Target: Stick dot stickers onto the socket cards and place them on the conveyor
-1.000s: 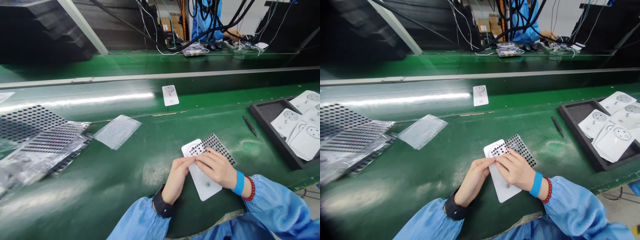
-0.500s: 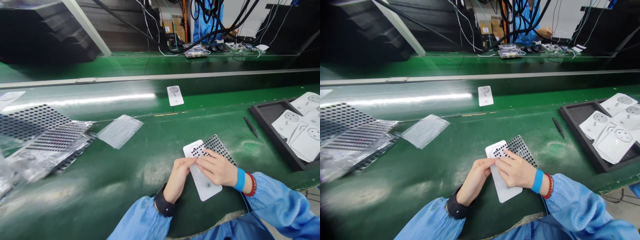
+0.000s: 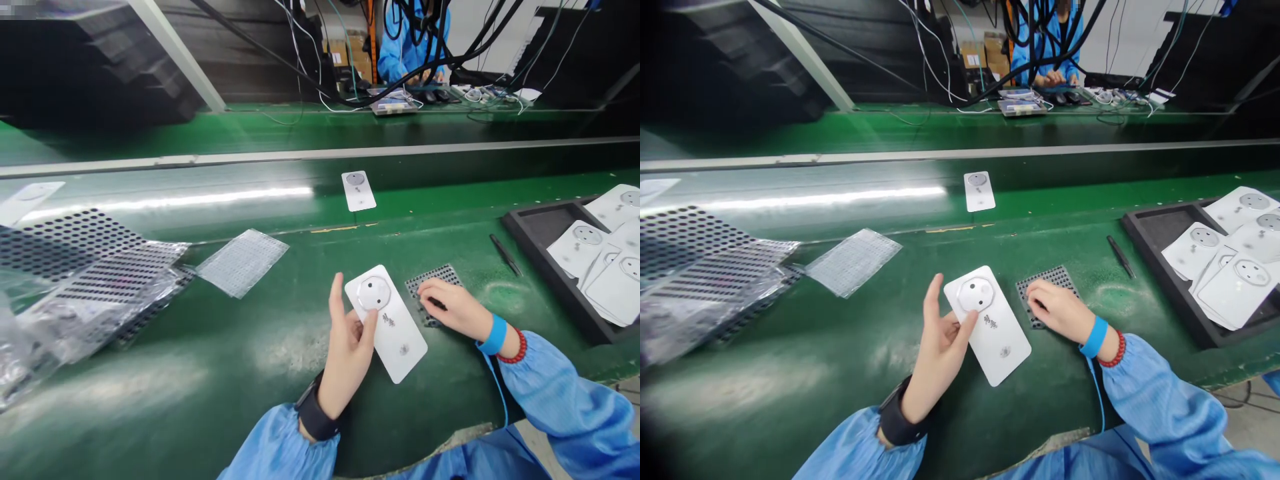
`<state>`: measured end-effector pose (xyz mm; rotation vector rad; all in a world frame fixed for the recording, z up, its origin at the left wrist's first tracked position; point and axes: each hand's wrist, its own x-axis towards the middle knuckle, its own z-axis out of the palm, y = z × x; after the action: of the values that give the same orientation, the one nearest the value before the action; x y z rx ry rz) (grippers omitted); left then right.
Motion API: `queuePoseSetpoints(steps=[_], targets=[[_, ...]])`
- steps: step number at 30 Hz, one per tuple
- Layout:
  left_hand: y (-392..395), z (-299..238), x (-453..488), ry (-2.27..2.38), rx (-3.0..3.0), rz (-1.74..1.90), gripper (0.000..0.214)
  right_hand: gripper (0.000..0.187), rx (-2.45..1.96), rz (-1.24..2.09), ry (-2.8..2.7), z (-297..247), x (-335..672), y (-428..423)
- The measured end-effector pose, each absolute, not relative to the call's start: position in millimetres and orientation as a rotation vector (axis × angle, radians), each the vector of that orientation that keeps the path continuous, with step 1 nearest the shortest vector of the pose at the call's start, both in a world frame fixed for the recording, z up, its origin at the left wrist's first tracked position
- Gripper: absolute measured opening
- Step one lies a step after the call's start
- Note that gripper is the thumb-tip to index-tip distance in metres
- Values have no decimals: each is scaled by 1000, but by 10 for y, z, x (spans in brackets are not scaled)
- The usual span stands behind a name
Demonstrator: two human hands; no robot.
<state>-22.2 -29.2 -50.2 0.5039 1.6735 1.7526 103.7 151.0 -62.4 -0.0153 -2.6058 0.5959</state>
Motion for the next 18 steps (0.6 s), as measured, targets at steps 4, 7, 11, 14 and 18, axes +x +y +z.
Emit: queuePoseSetpoints(steps=[4, 7, 11, 14, 18], targets=[[-317, -438, -187, 1584, 556, 1740, 58, 10, -180, 710, -2328, -449, 1022, 1448], [-312, -404, -124, 1512, 603, 1686, 38, 10, -140, 723, -2241, -290, 944, 1217], [-337, -376, -45, 1443, 629, 1640, 36, 10, 5, 683, -2264, -261, 865, 1005], [-361, -378, -23, 1417, 636, 1625, 36, 10, 17, 641, -2286, -306, 866, 978], [-378, -394, -20, 1412, 665, 1629, 35, 10, 23, 640, -2286, -324, 882, 984]])
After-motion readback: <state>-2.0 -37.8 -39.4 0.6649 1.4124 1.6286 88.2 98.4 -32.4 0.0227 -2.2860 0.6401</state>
